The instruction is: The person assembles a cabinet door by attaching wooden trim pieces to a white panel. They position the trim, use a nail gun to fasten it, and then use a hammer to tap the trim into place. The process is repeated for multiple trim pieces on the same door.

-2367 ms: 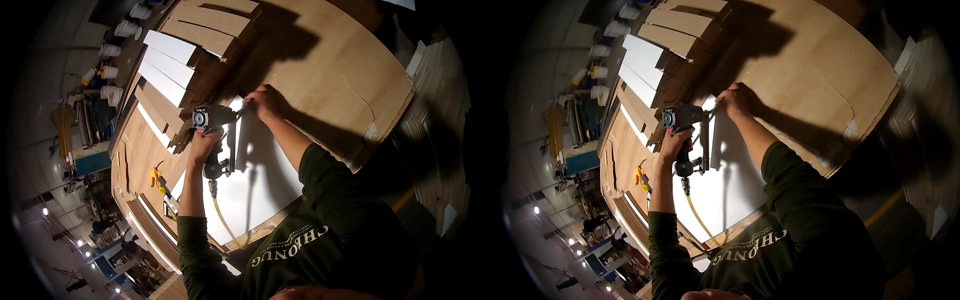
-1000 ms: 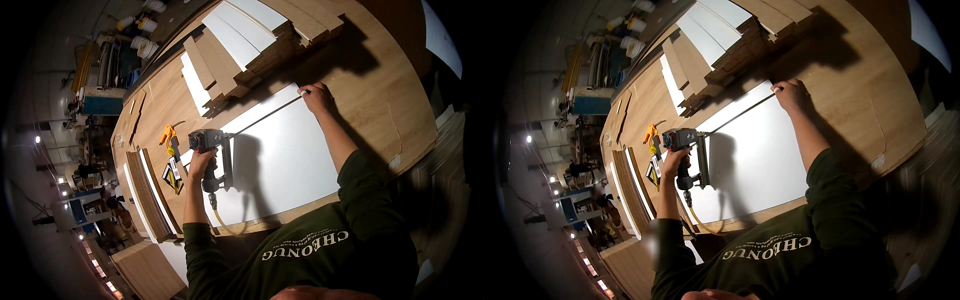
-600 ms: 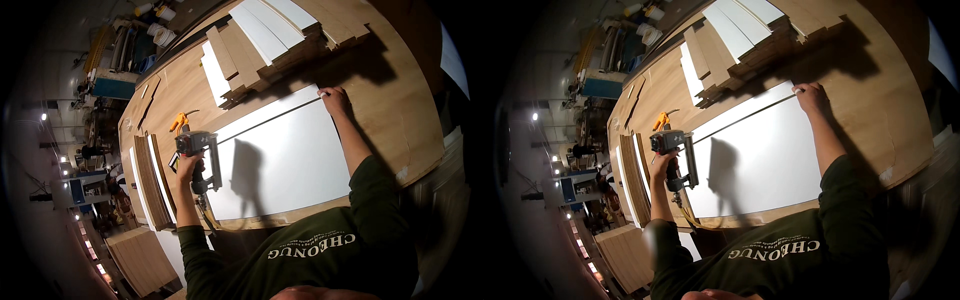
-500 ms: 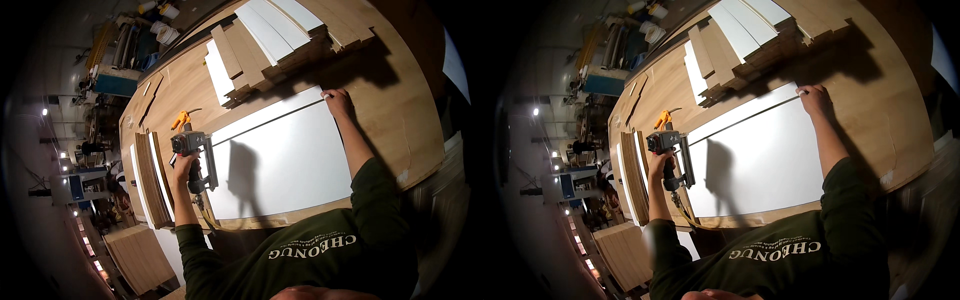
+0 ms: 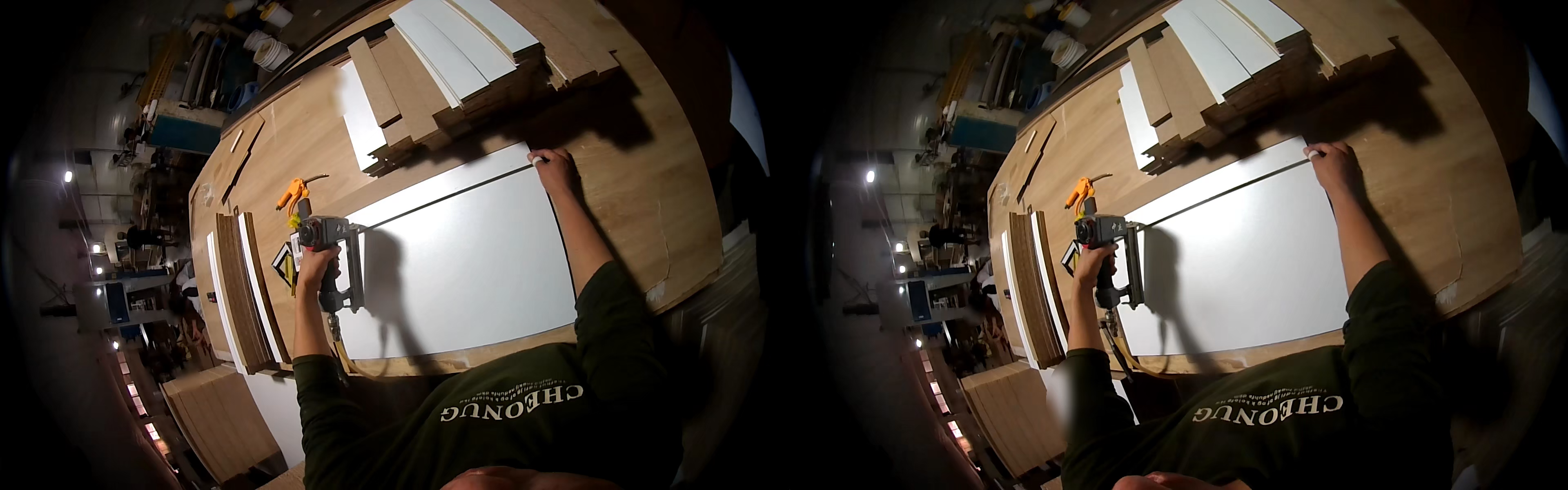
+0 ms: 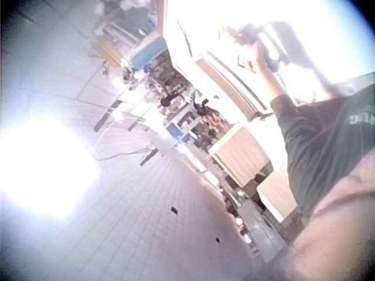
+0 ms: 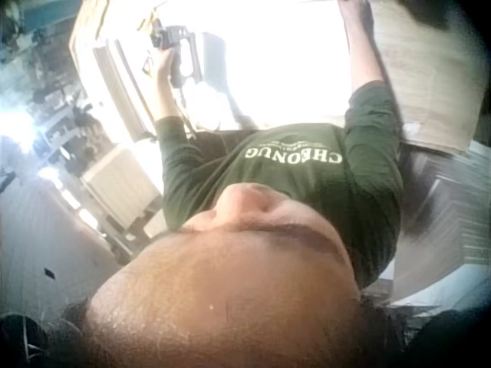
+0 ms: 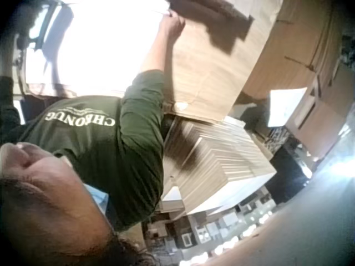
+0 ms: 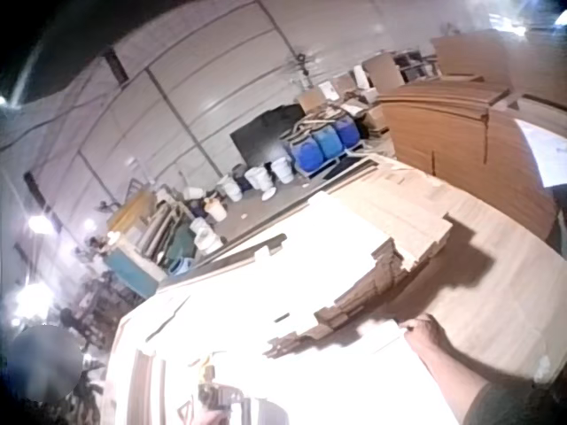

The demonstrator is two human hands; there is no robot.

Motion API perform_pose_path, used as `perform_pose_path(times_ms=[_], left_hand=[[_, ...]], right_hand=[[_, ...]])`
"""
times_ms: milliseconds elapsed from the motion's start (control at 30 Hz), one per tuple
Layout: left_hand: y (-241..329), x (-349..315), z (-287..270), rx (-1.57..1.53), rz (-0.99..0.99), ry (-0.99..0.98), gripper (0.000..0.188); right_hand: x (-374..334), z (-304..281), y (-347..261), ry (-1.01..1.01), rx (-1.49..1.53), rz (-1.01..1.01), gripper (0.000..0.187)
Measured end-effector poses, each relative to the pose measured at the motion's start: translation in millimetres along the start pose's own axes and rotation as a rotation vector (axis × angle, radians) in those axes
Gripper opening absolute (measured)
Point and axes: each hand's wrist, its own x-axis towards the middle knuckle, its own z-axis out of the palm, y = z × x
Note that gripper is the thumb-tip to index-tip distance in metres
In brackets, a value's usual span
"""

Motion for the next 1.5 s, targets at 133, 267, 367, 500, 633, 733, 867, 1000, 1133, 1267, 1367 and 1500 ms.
perform_pose_path(times_ms=[133, 267, 367, 500, 633, 733, 867, 1000, 1133, 1267, 1367, 1500], left_hand=[[-4, -4, 10, -0.005, 0.065, 0.012, 0.014], [-56, -40, 22, 0.467, 0.074, 0.286, 0.034], [-89, -69, 53, 0.823, 0.178, 0.437, 0.047], [-104, -108, 104, 0.722, 0.230, 0.307, 0.055], [-131, -133, 136, 0.893, 0.073, 0.314, 0.067], [-160, -135, 139, 0.789, 0.106, 0.325, 0.073], [-161, -137, 152, 0.646, 0.091, 0.418, 0.079], [-174, -134, 153, 0.645, 0.105, 0.390, 0.080], [-181, -134, 147, 0.651, 0.143, 0.378, 0.080], [-161, -134, 150, 0.622, 0.173, 0.331, 0.076], [-162, -144, 149, 0.620, 0.116, 0.329, 0.074], [-143, -154, 147, 0.585, 0.098, 0.336, 0.074]], right_hand=[[17, 17, 26, 0.096, 0.046, -0.135, 0.012], [0, 21, -4, 0.115, 0.007, -0.137, 0.011], [3, 21, 7, 0.159, -0.002, -0.189, 0.008], [12, 30, 9, 0.300, 0.475, -0.244, 0.030], [-10, 16, -100, 0.086, 0.984, -0.111, 0.049], [3, 12, -159, 0.162, 1.196, -0.009, 0.049], [-10, 5, -202, 0.283, 1.210, 0.261, 0.052], [0, 44, -208, 0.412, 1.096, 0.362, 0.031], [-27, 38, -172, 0.002, 1.437, 0.227, 0.009], [-59, 5, -101, -0.381, 1.167, 0.033, 0.044], [-123, -23, -101, -0.463, 0.997, -0.156, 0.035], [-173, -31, -46, -0.569, 0.819, -0.161, 0.033]])
